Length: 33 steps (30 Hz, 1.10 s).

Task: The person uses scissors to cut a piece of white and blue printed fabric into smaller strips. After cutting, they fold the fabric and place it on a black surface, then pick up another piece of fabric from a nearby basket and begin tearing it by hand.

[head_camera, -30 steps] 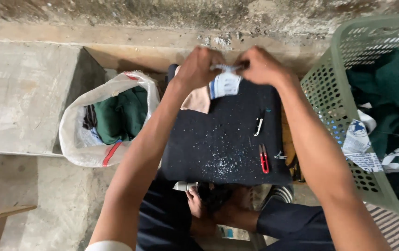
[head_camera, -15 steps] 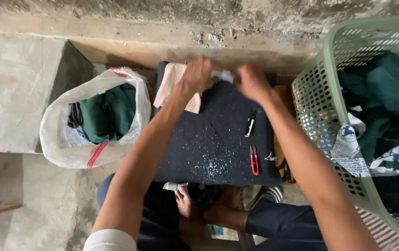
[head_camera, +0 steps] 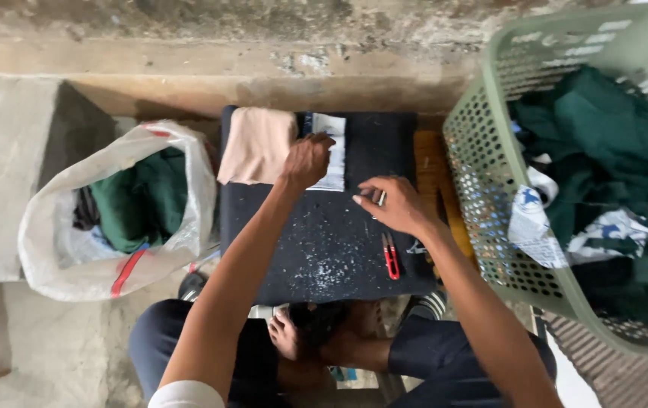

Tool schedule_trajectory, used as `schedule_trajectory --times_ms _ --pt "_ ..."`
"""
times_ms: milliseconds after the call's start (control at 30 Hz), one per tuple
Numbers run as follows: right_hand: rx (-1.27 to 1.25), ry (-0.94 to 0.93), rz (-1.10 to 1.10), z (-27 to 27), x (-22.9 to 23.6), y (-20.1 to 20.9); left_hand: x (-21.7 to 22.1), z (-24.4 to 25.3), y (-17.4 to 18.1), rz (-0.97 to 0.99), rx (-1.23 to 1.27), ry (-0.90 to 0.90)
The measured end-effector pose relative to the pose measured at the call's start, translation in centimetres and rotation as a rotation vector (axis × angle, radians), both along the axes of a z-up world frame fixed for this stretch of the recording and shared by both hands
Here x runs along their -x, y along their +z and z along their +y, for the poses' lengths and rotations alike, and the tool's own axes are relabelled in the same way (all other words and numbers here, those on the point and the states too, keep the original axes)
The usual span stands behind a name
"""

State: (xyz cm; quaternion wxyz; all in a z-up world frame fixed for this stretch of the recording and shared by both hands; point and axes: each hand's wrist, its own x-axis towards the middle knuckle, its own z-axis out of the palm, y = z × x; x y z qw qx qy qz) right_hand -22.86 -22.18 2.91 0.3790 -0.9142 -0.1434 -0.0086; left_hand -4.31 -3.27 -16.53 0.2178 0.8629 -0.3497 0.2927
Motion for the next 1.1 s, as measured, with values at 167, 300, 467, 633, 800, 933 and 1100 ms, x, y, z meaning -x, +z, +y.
schedule_trajectory --times_ms 167,300,467,633,800,933,1100 --pt "0.014 -0.398 -0.119 -5.0 8.2 4.0 2.4 -0.8 4.2 0.274 -0.259 0.078" --pt "0.382 -0.639 -0.671 -11.5 13.4 6.3 4.5 -0.9 5.8 0.178 -0.238 0.092" --pt "0.62 -0.725 -0.266 -14.2 16.1 6.6 6.8 -3.5 9.8 0.368 -0.348 0.111" --pt "0.349 -0.64 -0.245 -15.7 18.8 6.8 10.8 -9.1 11.9 0.277 -0.064 -0.139" --pt "0.171 -0.666 -0.348 -16.5 20.3 8.1 19.3 -14.4 22.1 0.282 0.104 -0.511" --pt "-0.237 -0.661 -0.298 -16.8 20.5 10.0 22.6 -18.4 25.8 0.403 0.344 -0.927" --pt "-0.392 -0.597 -0.341 -15.4 20.7 16.2 22.9 -19.0 30.0 0.689 0.51 -1.325"
